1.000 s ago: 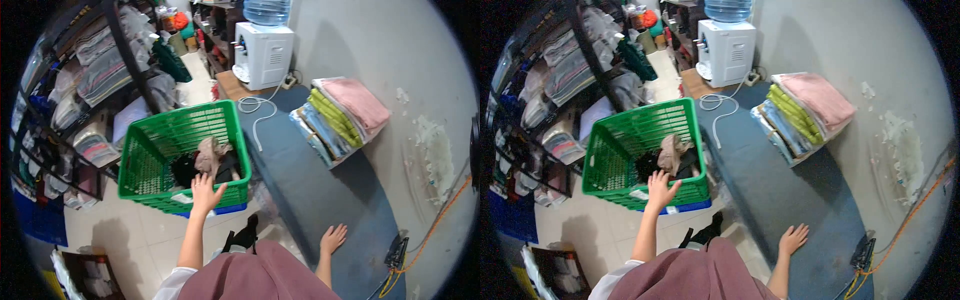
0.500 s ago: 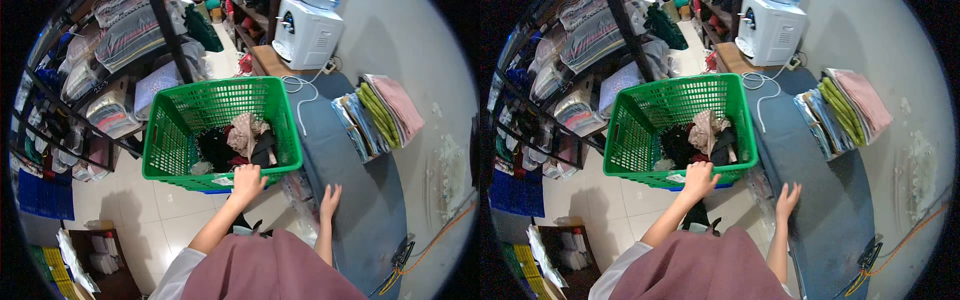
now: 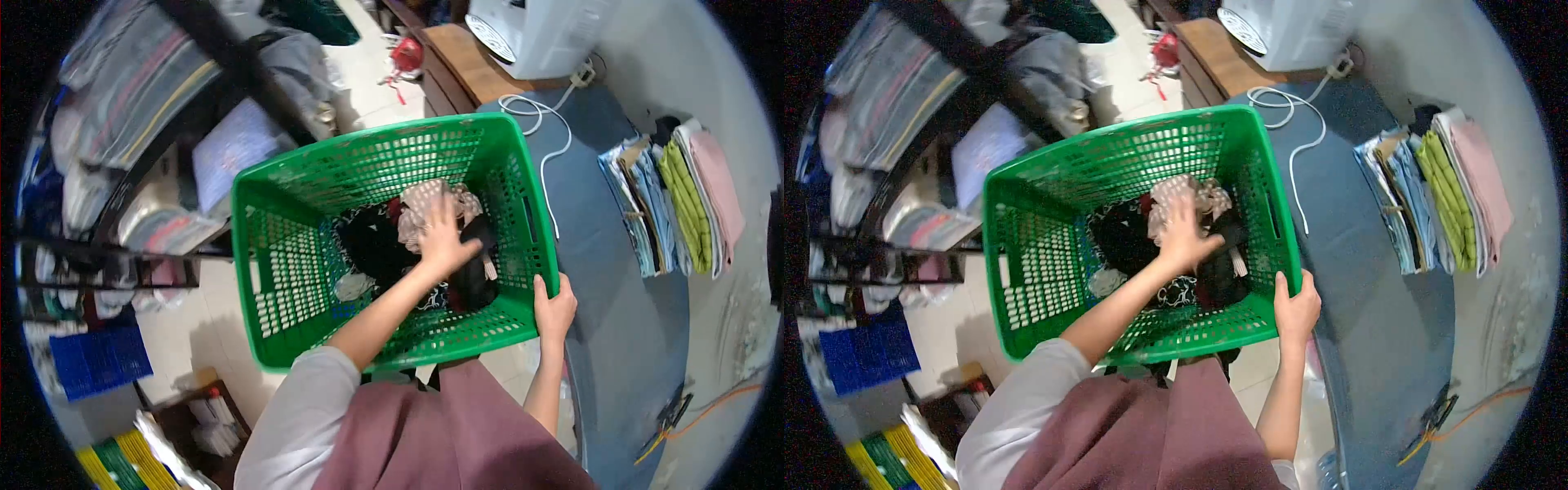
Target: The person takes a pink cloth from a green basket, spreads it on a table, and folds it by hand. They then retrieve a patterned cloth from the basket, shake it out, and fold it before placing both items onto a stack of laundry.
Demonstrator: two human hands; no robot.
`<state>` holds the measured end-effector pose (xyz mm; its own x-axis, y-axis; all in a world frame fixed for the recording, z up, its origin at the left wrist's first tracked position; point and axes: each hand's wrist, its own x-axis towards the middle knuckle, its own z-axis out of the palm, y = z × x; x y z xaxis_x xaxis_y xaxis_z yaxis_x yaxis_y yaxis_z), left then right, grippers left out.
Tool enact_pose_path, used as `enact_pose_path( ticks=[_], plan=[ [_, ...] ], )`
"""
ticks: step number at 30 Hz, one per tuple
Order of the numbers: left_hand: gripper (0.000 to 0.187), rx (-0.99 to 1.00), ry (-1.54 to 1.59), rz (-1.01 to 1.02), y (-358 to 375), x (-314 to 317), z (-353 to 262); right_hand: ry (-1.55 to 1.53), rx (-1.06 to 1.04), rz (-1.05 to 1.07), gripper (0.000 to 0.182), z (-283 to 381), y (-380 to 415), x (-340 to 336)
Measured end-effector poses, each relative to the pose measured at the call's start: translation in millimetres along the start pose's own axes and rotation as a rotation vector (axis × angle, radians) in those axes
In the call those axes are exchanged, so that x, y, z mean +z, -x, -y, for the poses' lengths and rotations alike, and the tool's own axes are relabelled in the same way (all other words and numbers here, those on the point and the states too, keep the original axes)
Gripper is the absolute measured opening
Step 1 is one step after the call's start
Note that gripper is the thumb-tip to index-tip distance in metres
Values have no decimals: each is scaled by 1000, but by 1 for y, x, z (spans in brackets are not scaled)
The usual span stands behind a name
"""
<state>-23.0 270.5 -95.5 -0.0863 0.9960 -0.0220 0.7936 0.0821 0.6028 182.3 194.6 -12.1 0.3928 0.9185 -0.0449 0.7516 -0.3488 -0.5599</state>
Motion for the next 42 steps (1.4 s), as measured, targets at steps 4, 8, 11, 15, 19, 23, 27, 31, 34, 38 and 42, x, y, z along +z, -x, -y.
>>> enact_pose_path(
  ticks=[4, 8, 11, 15, 19, 23, 27, 31, 34, 38, 42],
  plan=[
    [95, 38, -209, -50, -56, 121, 111, 46, 56, -29, 28, 12, 0, -1],
    [52, 104, -339, 548, -27, 86, 144, 73, 53, -71, 26, 9, 0, 3],
    [39, 179, -347, 748, 19, 11, 165, 120, 84, -80, 27, 12, 1, 4],
    [48, 48, -604, 1055, 67, -79, 208, 188, 64, -93, 29, 9, 2, 5],
    [59, -243, -749, 1220, 80, -97, 266, 204, 88, -81, 28, 8, 3, 6],
    [73, -250, -532, 1052, 55, -97, 217, 208, 83, -64, 27, 9, 0, 5],
    [42, 0, -447, 711, 59, -8, 268, 200, 91, -40, 28, 10, 0, 5],
    [19, -211, -151, 489, 48, -12, 201, 163, 77, -55, 27, 7, 0, 6],
    [22, -568, 352, 577, 52, -12, 156, 228, 115, -17, 35, 10, 1, 4],
    [34, -1114, 1476, 1091, 87, -43, 55, 393, -407, -83, 59, 39, 8, 0],
    [20, -131, 1815, 1434, 81, -81, -34, 459, -627, 694, 58, 90, 27, 28]
  ],
)
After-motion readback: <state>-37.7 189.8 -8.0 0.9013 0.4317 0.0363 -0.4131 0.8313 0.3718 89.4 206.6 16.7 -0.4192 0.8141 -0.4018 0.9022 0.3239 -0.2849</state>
